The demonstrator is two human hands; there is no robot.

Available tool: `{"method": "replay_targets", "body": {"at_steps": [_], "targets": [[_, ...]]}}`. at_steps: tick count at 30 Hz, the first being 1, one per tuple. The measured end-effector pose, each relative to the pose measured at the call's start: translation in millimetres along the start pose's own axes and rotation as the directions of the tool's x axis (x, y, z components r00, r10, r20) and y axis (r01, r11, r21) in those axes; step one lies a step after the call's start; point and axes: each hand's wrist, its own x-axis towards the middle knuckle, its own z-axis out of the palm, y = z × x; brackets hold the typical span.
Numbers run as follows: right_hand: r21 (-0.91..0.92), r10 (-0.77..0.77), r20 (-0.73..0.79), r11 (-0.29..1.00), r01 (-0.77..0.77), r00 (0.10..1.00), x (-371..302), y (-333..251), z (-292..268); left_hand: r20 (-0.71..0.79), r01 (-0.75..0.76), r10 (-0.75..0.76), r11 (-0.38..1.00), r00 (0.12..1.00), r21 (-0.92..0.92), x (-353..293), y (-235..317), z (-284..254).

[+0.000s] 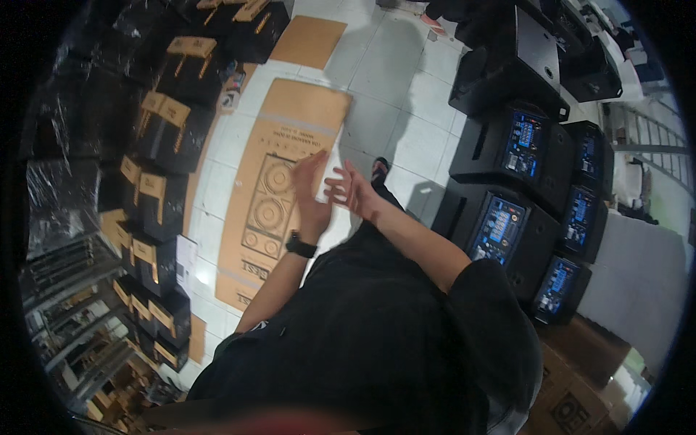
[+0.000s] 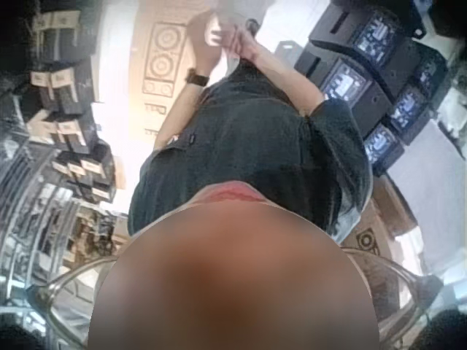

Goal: The person unpacks a large cardboard box and removes a speaker enclosure. They lift and rotate the enclosure to inspect the speaker cones and then place it on the floor. The person continues to handle the speaker, checking the cones and positioning the unit.

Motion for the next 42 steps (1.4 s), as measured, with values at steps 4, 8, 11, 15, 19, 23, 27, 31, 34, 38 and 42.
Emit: {"method": "replay_targets", "body": {"at_steps": [4, 8, 11, 15, 19, 23, 27, 31, 34, 38, 42], "targets": [[0.123, -0.247, 0.355, 0.968, 0.217, 0.902, 11.6, -81.2, 10.3, 0.378, -0.193, 0.196, 0.980, 0.905, -0.047, 74.9, -20.2, 90.6], [0.109, -0.204, 0.233, 0.977, 0.183, 0.951, 14.6, -203.0, 6.2, 0.543, 0.501, -0.304, 0.825, 0.782, -0.260, 107.2, -145.3, 147.9], [0.009, -0.339, 0.464, 0.926, 0.378, 0.819, 33.6, -300.0, 7.9, 0.581, 0.676, -0.761, 0.592, 0.289, 0.439, 101.7, -263.6, 104.7], [-0.337, -0.391, 0.168, 0.840, 0.426, 0.905, 91.8, -421.9, 7.1, 0.544, -0.247, -0.837, 0.540, -0.056, 0.805, 74.4, -351.7, -7.9], [-0.363, -0.439, 0.124, 0.815, 0.452, 0.890, 159.8, -518.1, 9.1, 0.466, 0.023, -0.880, 0.466, -0.087, 0.884, 136.3, -383.3, -17.5], [-0.492, -0.502, 0.014, 0.750, 0.442, 0.865, 218.3, -586.5, -11.3, 0.510, 0.314, -0.860, 0.494, 0.036, 0.811, 301.3, -425.3, 29.4], [-0.442, -0.554, -0.474, 0.822, 0.359, 0.685, 252.3, -616.2, -59.0, 0.604, 0.283, -0.762, 0.648, 0.236, 0.707, 555.4, -476.4, 89.2], [-0.429, -0.421, -0.806, 0.900, 0.079, 0.417, 258.7, -619.4, -89.0, 0.532, 0.447, -0.517, 0.854, 0.670, 0.266, 864.1, -482.4, 200.4], [-0.341, -0.329, -0.864, 0.939, 0.037, 0.380, 282.5, -639.6, -95.9, 0.497, 0.626, -0.410, 0.653, 0.765, -0.426, 1038.4, -448.0, 266.4], [-0.288, -0.285, -0.867, 0.956, 0.056, 0.408, 399.1, -735.0, -81.4, 0.601, 0.516, -0.306, 0.830, 0.738, -0.212, 1162.2, -449.0, 313.7], [-0.960, -0.909, -0.274, 0.241, -0.142, 0.313, 561.7, -969.0, 19.5, 0.618, 0.761, -0.648, 0.638, 0.445, 0.121, 1177.6, -536.1, 281.8]]}}
